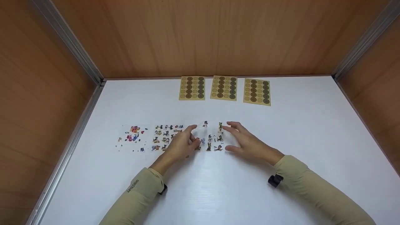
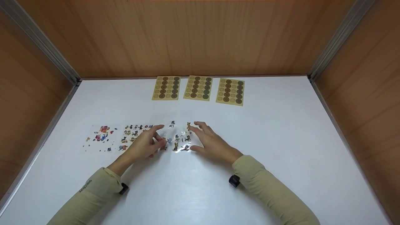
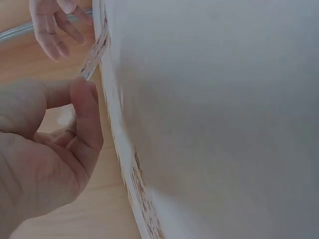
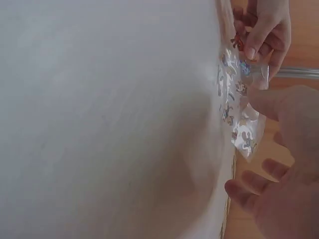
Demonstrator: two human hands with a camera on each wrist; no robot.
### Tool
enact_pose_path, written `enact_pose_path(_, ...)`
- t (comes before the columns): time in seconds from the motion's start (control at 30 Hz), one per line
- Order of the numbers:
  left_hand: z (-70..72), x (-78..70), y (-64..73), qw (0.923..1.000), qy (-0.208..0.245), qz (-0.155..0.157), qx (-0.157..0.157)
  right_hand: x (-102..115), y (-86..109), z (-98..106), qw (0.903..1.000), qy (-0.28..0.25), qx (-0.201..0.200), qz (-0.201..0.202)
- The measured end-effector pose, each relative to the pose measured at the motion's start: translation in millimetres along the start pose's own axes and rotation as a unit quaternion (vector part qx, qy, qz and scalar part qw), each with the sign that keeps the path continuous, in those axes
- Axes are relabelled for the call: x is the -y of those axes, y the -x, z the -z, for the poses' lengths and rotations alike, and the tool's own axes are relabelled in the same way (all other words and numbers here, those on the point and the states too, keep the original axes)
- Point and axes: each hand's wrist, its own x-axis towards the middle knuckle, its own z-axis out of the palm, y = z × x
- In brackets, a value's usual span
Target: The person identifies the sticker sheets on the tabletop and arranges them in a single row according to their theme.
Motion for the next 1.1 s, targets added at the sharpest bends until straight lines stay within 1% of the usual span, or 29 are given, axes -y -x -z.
enact_pose_path(0.1, -0.4, 1.0, 0.4, 0.9996, -0.026, 0.010, -0.006, -2, -6.2, -3, 0.9989, 0.016, 0.043, -0.005)
enact_pose_path(0.17, -0.5, 0.8, 0.7, 0.9986, -0.050, 0.012, -0.014, -4, -10.1, -6, 0.9977, 0.019, 0.064, -0.013)
enact_pose_path(0.27, -0.7, 0.1, 2.8, 0.9937, -0.106, 0.007, -0.033, -5, -15.4, -9, 0.9949, 0.033, 0.094, -0.014)
enact_pose_path(0.4, -1.5, -0.8, 8.5, 0.9798, -0.190, -0.021, -0.057, -5, -19.8, -11, 0.9907, 0.051, 0.126, 0.000)
enact_pose_path(0.47, -2.3, -1.1, 11.1, 0.9718, -0.222, -0.044, -0.066, -5, -20.8, -10, 0.9890, 0.059, 0.136, 0.006)
enact_pose_path(0.63, -4.5, 1.8, 14.3, 0.9585, -0.259, -0.083, -0.084, -4, -23.0, -9, 0.9851, 0.073, 0.155, 0.011)
enact_pose_path(0.7, -4.2, 2.1, 14.8, 0.9557, -0.266, -0.089, -0.088, -3, -23.7, -8, 0.9848, 0.077, 0.155, 0.016)
enact_pose_path(0.73, -4.0, 2.4, 14.9, 0.9521, -0.276, -0.095, -0.092, -3, -23.9, -8, 0.9849, 0.077, 0.154, 0.019)
enact_pose_path(0.8, -4.3, 3.2, 15.1, 0.9426, -0.298, -0.112, -0.100, -3, -24.3, -8, 0.9848, 0.080, 0.153, 0.021)
enact_pose_path(0.93, -6.3, 2.1, 16.9, 0.9326, -0.327, -0.132, -0.078, -1, -25.9, -7, 0.9833, 0.088, 0.159, 0.015)
enact_pose_path(1.0, -7.1, 0.6, 18.6, 0.9354, -0.326, -0.127, -0.051, -1, -28.2, -8, 0.9820, 0.093, 0.164, 0.014)
enact_pose_path(1.1, -6.8, -0.7, 20.7, 0.9388, -0.327, -0.107, -0.014, 0, -32.4, -10, 0.9805, 0.096, 0.170, 0.016)
